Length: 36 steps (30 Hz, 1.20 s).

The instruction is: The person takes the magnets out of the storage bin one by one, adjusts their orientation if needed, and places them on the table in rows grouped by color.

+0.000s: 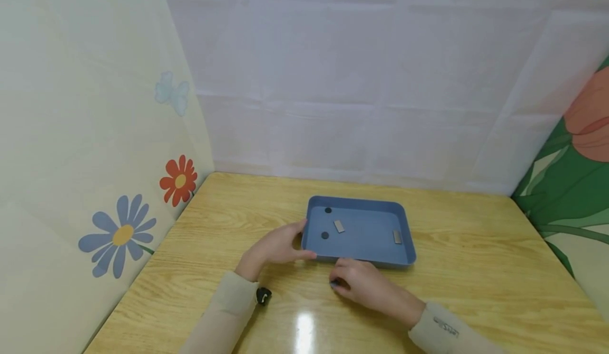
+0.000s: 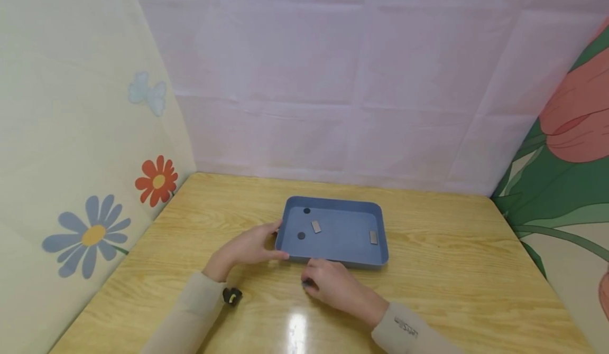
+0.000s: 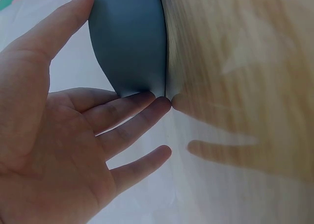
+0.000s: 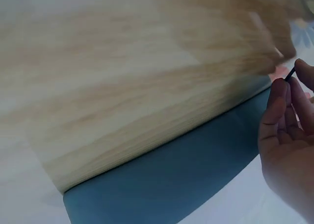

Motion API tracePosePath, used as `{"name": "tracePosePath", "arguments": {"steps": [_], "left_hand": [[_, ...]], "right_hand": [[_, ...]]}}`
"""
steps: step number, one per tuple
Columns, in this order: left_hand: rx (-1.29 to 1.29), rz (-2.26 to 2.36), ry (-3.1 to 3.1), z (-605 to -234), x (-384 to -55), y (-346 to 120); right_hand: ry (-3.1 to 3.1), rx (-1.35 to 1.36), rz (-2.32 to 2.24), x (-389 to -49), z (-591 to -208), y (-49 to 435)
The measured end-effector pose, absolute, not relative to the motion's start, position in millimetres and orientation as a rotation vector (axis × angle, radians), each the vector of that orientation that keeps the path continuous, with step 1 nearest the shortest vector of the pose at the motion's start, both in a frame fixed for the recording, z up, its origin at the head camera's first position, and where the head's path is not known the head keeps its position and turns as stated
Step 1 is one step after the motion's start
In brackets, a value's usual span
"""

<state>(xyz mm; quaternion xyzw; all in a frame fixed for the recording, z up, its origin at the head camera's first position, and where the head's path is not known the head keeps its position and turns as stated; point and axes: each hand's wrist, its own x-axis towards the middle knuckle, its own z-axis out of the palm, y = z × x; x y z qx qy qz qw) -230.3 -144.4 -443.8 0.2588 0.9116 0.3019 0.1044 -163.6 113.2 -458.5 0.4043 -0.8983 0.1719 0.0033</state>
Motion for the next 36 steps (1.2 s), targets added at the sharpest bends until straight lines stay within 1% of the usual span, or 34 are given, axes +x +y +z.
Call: {"name": "tracePosePath", "arguments": {"steps": [9, 18, 26, 30, 36], "left_hand": [[0.752, 0.892, 2.684, -442, -230, -144], [0.746, 0.859, 2.705, -443, -229, -144], [0.763, 0.863, 2.700, -443, -230, -144], [0.755, 0.856, 2.701, -443, -230, -143], [0.733, 0.830, 2.708, -441, -228, -143]], "right_hand": [[-2.835, 1.249, 0.585, -163, -455, 113], [-2.847, 1.159, 0.711, -165, -434, 112], [-2.832, 1.098, 0.738, -173, -415, 115], [-2.744, 1.132, 0.722, -180, -411, 118], [-2.719, 1.107, 0.686, -189, -407, 122]]}}
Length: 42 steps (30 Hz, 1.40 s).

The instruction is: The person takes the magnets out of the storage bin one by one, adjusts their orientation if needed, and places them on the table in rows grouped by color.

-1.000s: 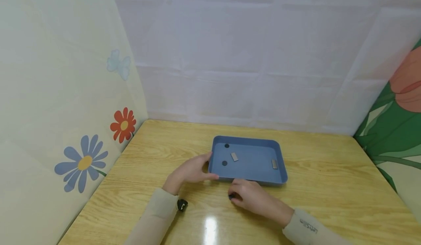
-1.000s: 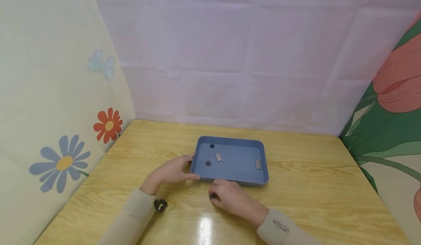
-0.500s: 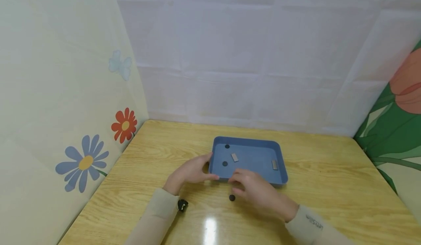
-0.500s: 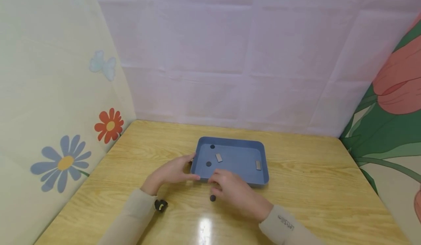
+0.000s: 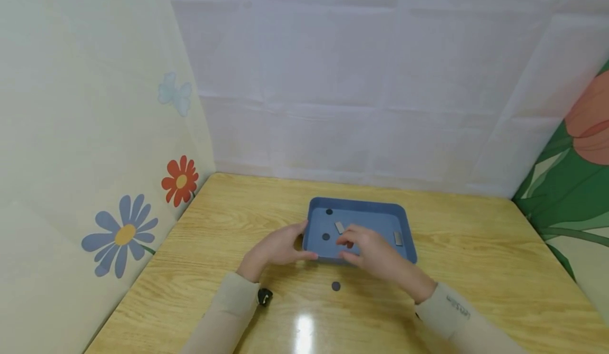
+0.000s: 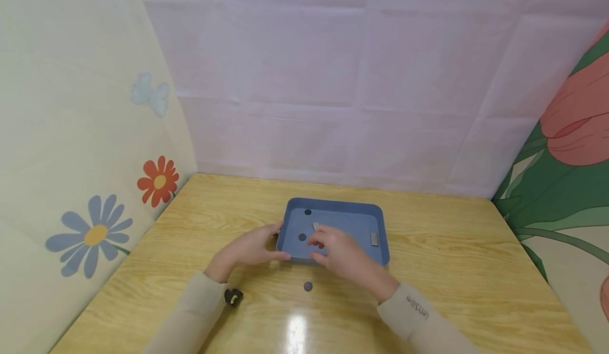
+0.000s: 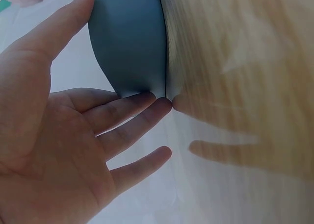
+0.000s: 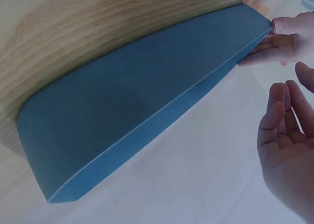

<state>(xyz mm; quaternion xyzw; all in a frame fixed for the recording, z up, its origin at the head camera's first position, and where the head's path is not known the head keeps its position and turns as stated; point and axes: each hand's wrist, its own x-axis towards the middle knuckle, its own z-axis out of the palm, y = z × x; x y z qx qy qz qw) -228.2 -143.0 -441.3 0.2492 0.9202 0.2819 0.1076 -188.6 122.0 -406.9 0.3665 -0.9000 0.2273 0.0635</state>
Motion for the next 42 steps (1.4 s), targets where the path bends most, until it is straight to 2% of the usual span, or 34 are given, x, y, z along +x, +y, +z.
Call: {"name": "tracePosePath", "arguments": {"steps": [15, 42], "left_hand": [[0.714, 0.819, 2.716, -445, -229, -145], [0.774, 0.840, 2.693, -444, -230, -145]], "right_hand": [[-2.795, 0.978, 0.656, -209, -403, 123], [-2.948, 0.808, 0.762, -239, -423, 104]]}}
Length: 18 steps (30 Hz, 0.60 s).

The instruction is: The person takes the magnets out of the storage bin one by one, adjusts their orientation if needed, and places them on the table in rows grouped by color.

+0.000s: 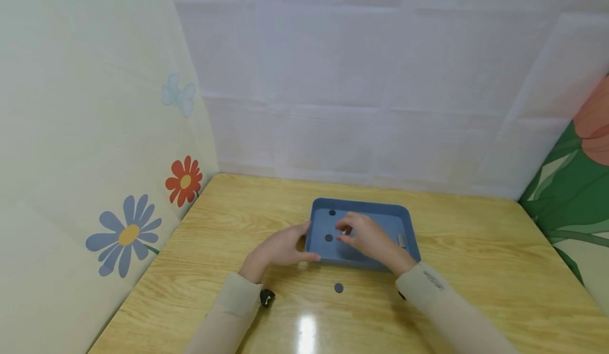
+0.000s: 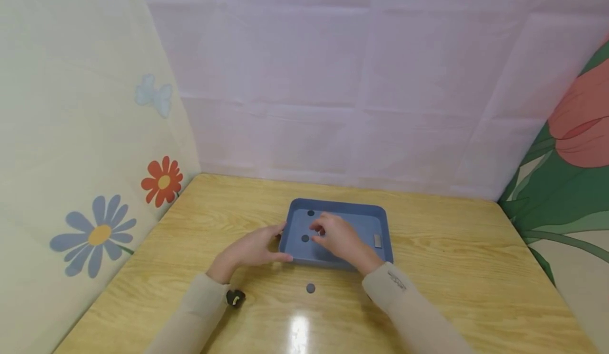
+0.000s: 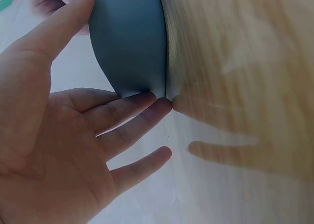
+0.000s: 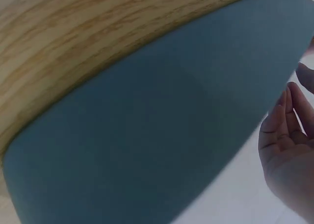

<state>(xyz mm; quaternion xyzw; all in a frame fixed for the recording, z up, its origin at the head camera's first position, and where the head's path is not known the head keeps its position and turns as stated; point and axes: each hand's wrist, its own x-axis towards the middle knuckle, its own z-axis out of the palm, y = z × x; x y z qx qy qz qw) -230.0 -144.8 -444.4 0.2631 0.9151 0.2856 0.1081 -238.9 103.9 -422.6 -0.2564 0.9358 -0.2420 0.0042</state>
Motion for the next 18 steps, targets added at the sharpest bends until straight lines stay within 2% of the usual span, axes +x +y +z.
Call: {"name": "tracePosePath", "arguments": {"steps": [18], "left_hand": [[0.759, 0.868, 2.674, -441, -227, -145]], "right_hand": [[2.865, -0.706, -0.758, -254, -438, 90]]}}
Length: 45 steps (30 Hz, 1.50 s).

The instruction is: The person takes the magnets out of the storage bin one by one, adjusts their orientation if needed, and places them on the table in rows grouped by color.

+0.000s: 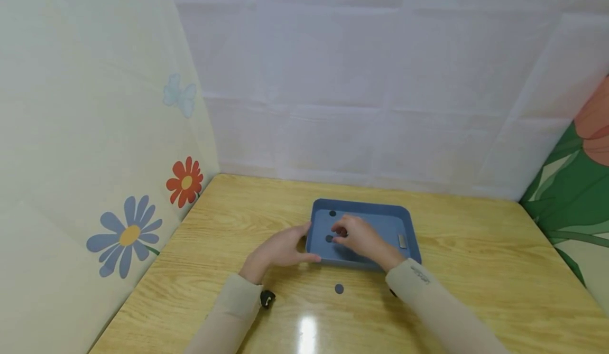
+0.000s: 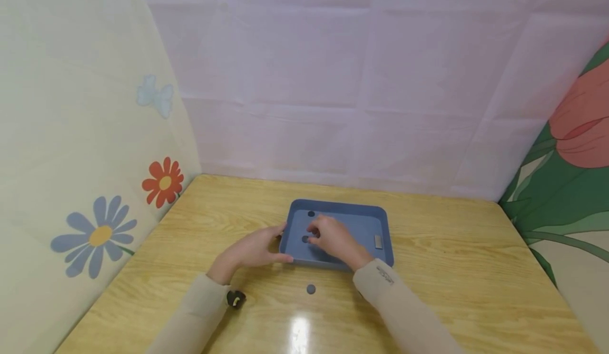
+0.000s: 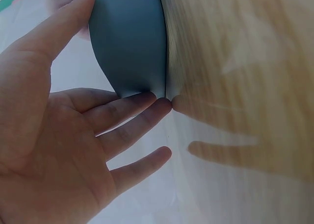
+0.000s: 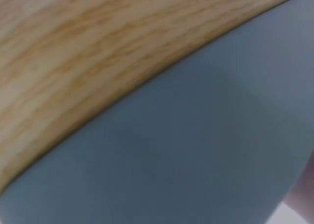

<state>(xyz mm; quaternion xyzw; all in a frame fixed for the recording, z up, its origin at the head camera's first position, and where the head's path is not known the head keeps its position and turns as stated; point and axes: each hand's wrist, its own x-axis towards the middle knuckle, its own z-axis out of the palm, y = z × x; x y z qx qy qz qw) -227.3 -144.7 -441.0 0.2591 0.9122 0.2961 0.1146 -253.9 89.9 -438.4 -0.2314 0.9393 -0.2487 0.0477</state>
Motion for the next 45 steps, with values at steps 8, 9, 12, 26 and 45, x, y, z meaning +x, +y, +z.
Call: {"name": "tracePosePath", "arguments": {"steps": [8, 9, 12, 26, 45], "left_hand": [[0.743, 0.864, 2.667, -441, -227, -145], [0.745, 0.867, 2.668, -441, -227, -145], [0.747, 0.870, 2.666, -441, -227, -145], [0.748, 0.879, 2.663, -438, -227, -144], [0.805, 0.925, 2.625, -445, -231, -145]], "right_hand": [[2.857, -0.710, -0.716, -260, -448, 84], [2.856, -0.711, -0.712, -260, -449, 83], [2.851, -0.713, -0.710, -262, -451, 81], [2.853, -0.700, -0.687, -268, -456, 75], [2.876, -0.762, -0.859, -256, -434, 82]]}}
